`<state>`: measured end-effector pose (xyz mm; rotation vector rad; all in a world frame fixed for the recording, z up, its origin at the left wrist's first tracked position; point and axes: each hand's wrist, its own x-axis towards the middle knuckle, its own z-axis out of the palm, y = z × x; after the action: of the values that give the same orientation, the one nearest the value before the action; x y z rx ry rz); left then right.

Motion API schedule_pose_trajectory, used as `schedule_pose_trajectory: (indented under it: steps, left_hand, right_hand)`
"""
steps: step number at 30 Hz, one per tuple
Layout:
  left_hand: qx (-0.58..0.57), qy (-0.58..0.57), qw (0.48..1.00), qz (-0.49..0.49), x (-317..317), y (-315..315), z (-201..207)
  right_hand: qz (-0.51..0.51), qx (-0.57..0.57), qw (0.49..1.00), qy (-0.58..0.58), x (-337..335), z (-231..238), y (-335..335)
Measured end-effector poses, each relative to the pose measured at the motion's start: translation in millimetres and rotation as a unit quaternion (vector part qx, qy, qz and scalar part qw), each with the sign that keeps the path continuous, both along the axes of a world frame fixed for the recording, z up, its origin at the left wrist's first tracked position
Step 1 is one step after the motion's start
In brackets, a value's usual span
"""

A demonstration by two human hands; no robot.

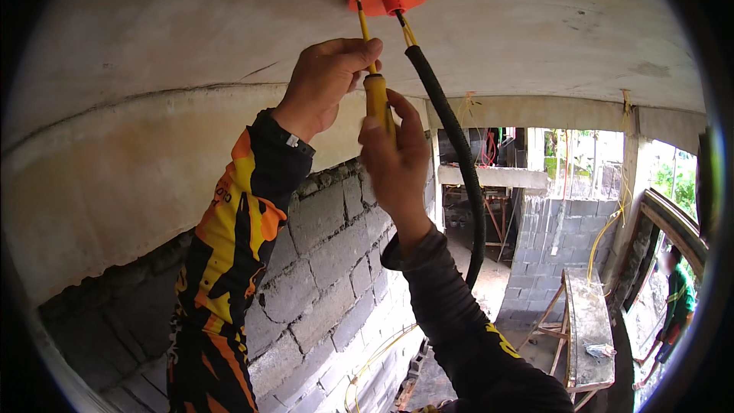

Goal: The person uses a screwdriver to secure a red ceiling fixture and then threads yellow electrical wires through it. They pull the wires through the fixture, arrange them, and secure the setup on the ceiling.

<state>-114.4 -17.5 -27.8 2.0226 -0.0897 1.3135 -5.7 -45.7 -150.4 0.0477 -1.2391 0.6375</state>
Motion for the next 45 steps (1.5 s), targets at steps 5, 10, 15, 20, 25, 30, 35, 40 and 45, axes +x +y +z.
schedule_pose_trajectory:
  steps: [5,10,15,20,25,30,35,40,45]
  left_hand:
    - [-0.003,-0.013,1.0,-0.006,-0.8,-1.1,0.4]
    - [-0.017,-0.071,0.996,0.045,4.8,1.4,0.9]
    - [-0.023,-0.101,0.992,0.073,12.7,-0.9,-4.6]
    - [-0.022,-0.009,0.998,-0.058,5.0,-10.8,-1.2]
    - [-0.043,-0.053,0.997,0.033,10.8,-16.3,1.9]
    - [-0.051,-0.034,0.998,-0.017,7.9,-11.2,2.0]
    - [-0.028,-0.037,0.999,-0.027,5.1,-2.8,2.2]
    - [-0.025,-0.04,0.999,0.02,3.7,-2.6,4.3]
    - [-0.017,-0.003,0.999,-0.044,-0.2,-6.3,4.9]
  right_hand:
    - [0.245,0.026,0.968,-0.04,-1.8,2.0,0.4]
    - [-0.638,0.124,0.755,-0.086,-19.3,-0.6,5.4]
    - [-0.602,0.096,0.791,-0.042,-24.3,4.6,9.8]
    - [-0.331,0.042,0.943,-0.012,-14.6,4.9,4.0]
    - [-0.411,0.032,0.91,-0.04,-9.6,3.6,3.8]
    - [-0.255,0.02,0.967,0.003,-6.1,4.6,8.0]
    - [-0.376,0.02,0.926,-0.02,-3.4,2.4,7.7]
    - [-0.508,0.123,0.853,0.005,-7.5,5.9,7.5]
    - [-0.201,0.023,0.979,-0.015,-9.1,4.7,-0.8]
